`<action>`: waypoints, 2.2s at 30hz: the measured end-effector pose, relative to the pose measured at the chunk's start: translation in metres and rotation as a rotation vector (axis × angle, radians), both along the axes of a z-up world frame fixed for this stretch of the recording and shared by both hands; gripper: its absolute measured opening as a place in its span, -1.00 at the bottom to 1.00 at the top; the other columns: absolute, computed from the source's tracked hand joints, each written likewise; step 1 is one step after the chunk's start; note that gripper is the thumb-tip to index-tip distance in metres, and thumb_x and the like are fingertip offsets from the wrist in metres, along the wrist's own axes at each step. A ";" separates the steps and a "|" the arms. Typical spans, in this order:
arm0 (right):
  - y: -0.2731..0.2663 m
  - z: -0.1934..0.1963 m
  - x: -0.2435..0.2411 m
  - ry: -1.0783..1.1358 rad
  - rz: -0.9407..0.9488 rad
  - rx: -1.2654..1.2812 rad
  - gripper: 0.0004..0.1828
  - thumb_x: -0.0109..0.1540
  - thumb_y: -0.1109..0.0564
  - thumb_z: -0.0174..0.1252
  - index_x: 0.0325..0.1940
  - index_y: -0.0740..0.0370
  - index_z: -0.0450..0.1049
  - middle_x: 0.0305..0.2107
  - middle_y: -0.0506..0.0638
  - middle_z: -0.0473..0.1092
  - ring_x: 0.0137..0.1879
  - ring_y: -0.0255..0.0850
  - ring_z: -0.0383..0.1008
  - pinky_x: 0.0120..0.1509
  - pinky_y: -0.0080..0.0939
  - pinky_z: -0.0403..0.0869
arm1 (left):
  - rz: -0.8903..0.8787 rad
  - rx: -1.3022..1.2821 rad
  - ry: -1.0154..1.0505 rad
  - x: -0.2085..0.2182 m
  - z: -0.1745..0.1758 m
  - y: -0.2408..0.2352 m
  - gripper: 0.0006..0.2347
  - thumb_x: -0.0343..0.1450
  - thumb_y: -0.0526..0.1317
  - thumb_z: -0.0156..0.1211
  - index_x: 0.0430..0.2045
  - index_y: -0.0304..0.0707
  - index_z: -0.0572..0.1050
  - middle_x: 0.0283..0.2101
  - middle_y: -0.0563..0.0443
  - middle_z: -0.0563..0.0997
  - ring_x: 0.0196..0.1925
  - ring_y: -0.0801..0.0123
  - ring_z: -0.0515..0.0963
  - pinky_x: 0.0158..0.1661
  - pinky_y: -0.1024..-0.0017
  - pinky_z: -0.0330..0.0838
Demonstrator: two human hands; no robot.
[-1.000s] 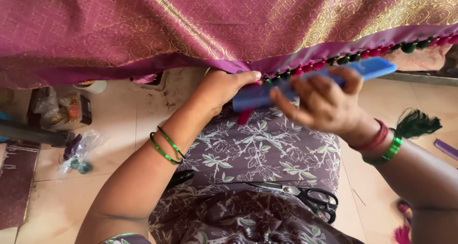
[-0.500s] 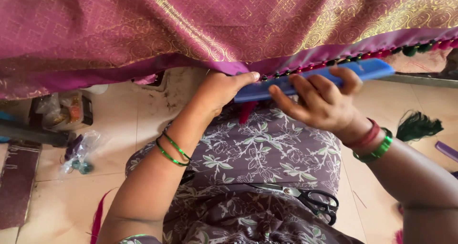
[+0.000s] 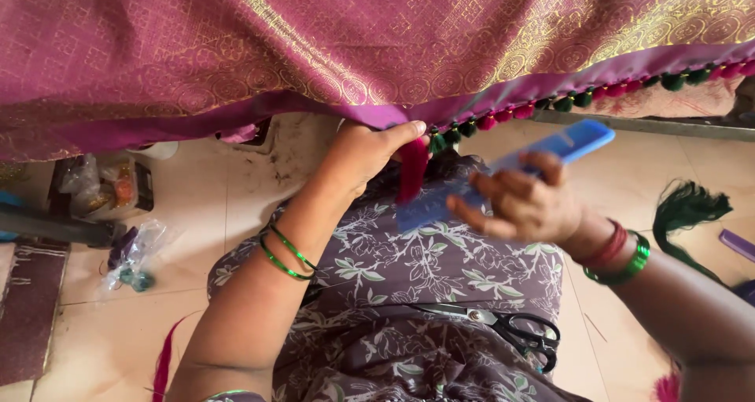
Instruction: The person is manually making decorative tassels on the edge of a purple saree using thread, scissors, and a comb.
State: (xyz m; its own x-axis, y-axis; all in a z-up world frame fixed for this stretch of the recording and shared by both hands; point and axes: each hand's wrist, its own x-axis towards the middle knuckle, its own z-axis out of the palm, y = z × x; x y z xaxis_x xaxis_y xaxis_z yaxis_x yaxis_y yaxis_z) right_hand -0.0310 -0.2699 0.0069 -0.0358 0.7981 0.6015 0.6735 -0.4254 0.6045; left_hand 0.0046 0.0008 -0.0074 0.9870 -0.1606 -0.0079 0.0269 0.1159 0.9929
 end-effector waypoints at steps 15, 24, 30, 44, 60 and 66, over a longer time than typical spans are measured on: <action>0.041 -0.040 -0.006 1.804 0.227 0.658 -0.25 0.14 0.09 0.34 0.37 0.14 0.23 0.18 -0.03 0.41 0.26 -0.18 0.46 0.28 -0.14 0.47 | 0.155 -0.118 -0.234 -0.040 -0.055 -0.030 -0.77 0.57 -0.21 0.10 -0.19 -0.48 0.60 -0.34 -0.04 0.70 -0.31 0.51 0.66 -0.19 0.53 0.56; 0.103 -0.062 0.041 2.320 0.756 1.365 -0.65 0.38 0.05 0.28 0.09 0.33 0.39 -0.23 0.04 0.45 -0.20 -0.18 0.44 -0.22 -0.18 0.39 | 0.227 0.152 -0.270 -0.052 -0.050 -0.015 -0.84 0.51 -0.25 0.19 -0.22 -0.38 0.64 -0.36 0.01 0.73 -0.34 0.52 0.68 -0.27 0.54 0.54; 0.117 -0.084 0.033 1.785 0.232 1.452 -0.80 0.32 0.10 0.23 -0.13 0.30 0.51 -0.30 -0.09 0.51 -0.22 -0.37 0.47 -0.12 -0.34 0.47 | 0.255 0.249 -0.435 -0.042 -0.020 0.000 -0.76 0.45 -0.16 0.28 -0.13 -0.38 0.58 -0.19 -0.05 0.69 -0.15 0.45 0.66 -0.07 0.44 0.49; 0.100 -0.081 0.037 1.972 0.448 1.376 -0.70 0.27 0.09 0.19 0.06 0.22 0.48 -0.10 -0.04 0.48 0.03 -0.29 0.45 0.20 -0.25 0.43 | 0.290 0.122 -0.022 -0.027 -0.045 -0.027 -0.80 0.52 -0.20 0.28 -0.16 -0.39 0.71 -0.42 -0.17 0.61 -0.43 0.38 0.38 -0.37 0.33 0.28; 0.111 -0.088 0.003 1.111 -0.091 1.031 -0.78 0.38 0.16 0.19 -0.27 0.35 0.38 -0.27 -0.01 0.25 -0.07 -0.19 0.25 0.03 -0.19 0.31 | 0.139 0.070 -0.091 -0.023 -0.027 -0.021 -0.75 0.48 -0.16 0.29 -0.40 -0.48 0.65 -0.43 -0.02 0.65 -0.40 0.49 0.51 -0.36 0.44 0.38; 0.099 -0.084 0.026 1.657 0.104 1.196 -0.66 0.26 0.04 0.23 0.00 0.31 0.44 -0.16 -0.02 0.36 -0.03 -0.22 0.35 0.08 -0.23 0.39 | 0.300 0.037 -0.299 -0.027 -0.058 -0.031 -0.84 0.47 -0.23 0.27 -0.25 -0.39 0.64 -0.24 -0.01 0.70 -0.21 0.52 0.64 -0.16 0.50 0.52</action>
State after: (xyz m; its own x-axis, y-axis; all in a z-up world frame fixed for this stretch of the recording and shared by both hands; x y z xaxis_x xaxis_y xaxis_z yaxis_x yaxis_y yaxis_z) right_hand -0.0047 -0.1712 -0.0775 0.9723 0.0947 0.2136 0.2141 0.0052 -0.9768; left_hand -0.0227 -0.0298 -0.0652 0.9495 0.1295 0.2858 -0.2929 0.0389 0.9554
